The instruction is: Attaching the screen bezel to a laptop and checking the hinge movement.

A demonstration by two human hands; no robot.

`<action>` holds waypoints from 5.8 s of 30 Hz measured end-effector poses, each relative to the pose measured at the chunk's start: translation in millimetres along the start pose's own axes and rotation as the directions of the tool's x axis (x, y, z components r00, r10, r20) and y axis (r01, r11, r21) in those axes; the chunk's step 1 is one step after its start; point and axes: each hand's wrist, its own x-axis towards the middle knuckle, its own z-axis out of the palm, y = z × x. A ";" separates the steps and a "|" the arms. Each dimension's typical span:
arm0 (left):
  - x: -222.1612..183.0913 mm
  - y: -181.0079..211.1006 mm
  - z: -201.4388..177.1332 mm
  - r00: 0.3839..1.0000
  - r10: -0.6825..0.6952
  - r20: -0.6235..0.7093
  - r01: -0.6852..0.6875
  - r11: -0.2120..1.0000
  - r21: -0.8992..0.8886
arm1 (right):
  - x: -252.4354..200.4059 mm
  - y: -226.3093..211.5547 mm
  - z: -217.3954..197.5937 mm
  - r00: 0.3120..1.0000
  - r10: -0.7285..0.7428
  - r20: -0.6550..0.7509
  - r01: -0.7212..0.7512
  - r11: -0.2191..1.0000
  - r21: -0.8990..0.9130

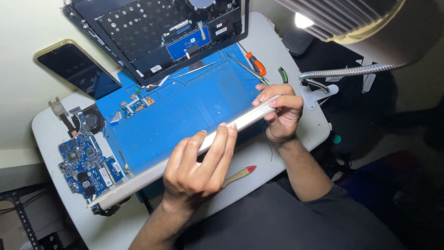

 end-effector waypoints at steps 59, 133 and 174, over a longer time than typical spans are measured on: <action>-97.1 -61.6 -92.3 0.796 -0.554 0.242 0.604 0.705 -0.372 | 35.8 -47.1 2.2 0.726 -0.135 0.674 0.569 0.668 -0.479; -17.5 -13.6 -4.5 0.991 -0.085 -0.099 0.089 0.995 0.041 | 7.6 21.9 4.6 0.958 0.286 -0.021 -0.285 0.957 0.061; -96.6 -48.8 -61.6 0.661 -0.747 -0.074 0.733 0.663 -0.153 | -21.0 93.7 -75.4 0.932 0.358 0.049 -0.359 0.900 0.247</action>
